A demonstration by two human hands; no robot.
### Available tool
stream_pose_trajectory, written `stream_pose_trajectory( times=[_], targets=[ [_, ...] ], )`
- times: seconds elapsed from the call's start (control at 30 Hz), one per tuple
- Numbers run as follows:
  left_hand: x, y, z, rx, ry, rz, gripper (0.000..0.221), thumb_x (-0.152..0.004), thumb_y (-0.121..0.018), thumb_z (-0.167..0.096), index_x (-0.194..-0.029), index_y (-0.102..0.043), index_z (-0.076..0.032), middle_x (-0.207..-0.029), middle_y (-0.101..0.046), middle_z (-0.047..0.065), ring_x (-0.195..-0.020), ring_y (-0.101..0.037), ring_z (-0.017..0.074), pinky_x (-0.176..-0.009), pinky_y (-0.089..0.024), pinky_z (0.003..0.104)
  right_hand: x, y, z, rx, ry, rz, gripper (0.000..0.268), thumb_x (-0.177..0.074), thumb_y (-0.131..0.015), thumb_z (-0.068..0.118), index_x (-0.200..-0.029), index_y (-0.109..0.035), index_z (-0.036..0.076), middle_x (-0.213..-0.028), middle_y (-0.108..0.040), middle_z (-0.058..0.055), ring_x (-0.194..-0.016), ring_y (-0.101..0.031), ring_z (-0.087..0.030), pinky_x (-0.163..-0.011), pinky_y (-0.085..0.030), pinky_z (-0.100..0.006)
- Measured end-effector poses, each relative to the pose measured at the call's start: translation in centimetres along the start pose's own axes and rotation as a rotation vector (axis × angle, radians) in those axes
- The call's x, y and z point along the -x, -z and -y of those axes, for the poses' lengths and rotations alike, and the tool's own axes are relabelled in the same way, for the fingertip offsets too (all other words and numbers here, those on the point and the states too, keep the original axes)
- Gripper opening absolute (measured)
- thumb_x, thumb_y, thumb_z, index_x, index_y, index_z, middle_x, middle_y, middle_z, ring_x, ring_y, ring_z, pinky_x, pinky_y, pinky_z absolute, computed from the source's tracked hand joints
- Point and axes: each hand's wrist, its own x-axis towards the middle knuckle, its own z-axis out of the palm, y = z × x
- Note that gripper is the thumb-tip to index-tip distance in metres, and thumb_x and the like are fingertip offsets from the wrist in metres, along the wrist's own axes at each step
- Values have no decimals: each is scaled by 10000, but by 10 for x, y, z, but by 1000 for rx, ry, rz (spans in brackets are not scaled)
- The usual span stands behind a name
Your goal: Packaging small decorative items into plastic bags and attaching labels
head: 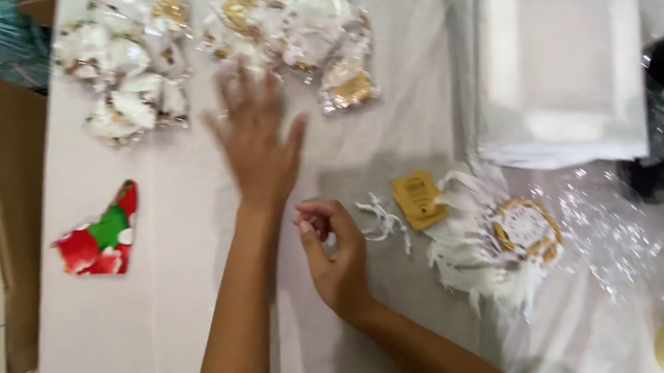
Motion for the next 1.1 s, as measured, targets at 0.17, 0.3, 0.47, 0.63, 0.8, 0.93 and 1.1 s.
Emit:
stream_pose_trajectory(
  times=[0.17,0.3,0.47,0.63,0.8,0.93,1.1],
  targets=[
    [128,67,-35,15,278,49,714,-1096,-457,-504,-1669,-177,-184,-1740,-82,109,-1607,-39,396,-1218,-103,736,1,-3,5,83,157,-1,192,-1015,-524,92,-1130,-676,74,-1010,-670,-48,-890,-634,-151,-756,-476,-274],
    [215,104,-72,-156,296,169,738,-1022,-430,-493,-1651,-223,-167,-1729,-154,85,-1601,-140,323,-1226,-192,627,7,2,-18,243,432,45,205,-994,-550,11,-1188,-601,56,-1068,-658,-94,-905,-628,-199,-863,-525,-341],
    [274,138,-88,-161,276,190,641,-1025,-428,-505,-1602,-372,-231,-1686,-327,-1,-1557,-308,249,-1198,-291,563,19,77,6,499,431,-66,254,-979,-576,148,-1205,-645,56,-1169,-684,-130,-1109,-630,-323,-1006,-468,-459],
    [279,140,-85,-112,282,223,642,-1030,-391,-503,-1616,-326,-248,-1703,-270,-26,-1569,-246,229,-1230,-214,534,31,189,-2,1098,125,-461,419,-900,-702,287,-1266,-665,88,-1452,-509,-180,-1298,-451,-373,-972,-422,-576],
    [283,140,-83,-74,264,185,632,-1031,-393,-527,-1593,-379,-237,-1685,-317,-5,-1556,-281,239,-1215,-236,547,53,209,-11,1047,114,-345,367,-924,-690,238,-1257,-644,90,-1483,-479,-147,-1260,-486,-375,-937,-469,-519],
    [285,142,-83,67,334,244,624,-1038,-442,-506,-1599,-373,-241,-1683,-314,28,-1557,-239,275,-1226,-132,584,48,234,-44,1082,420,-403,315,-839,-825,146,-1099,-652,102,-1293,-564,-168,-1085,-624,-423,-880,-516,-501],
    [287,141,-80,82,329,243,629,-1030,-450,-506,-1595,-376,-239,-1693,-296,24,-1562,-227,273,-1227,-134,585,48,237,-53,997,332,-390,384,-803,-868,242,-1069,-623,112,-1374,-495,-220,-1202,-581,-466,-991,-475,-526]
  ],
)
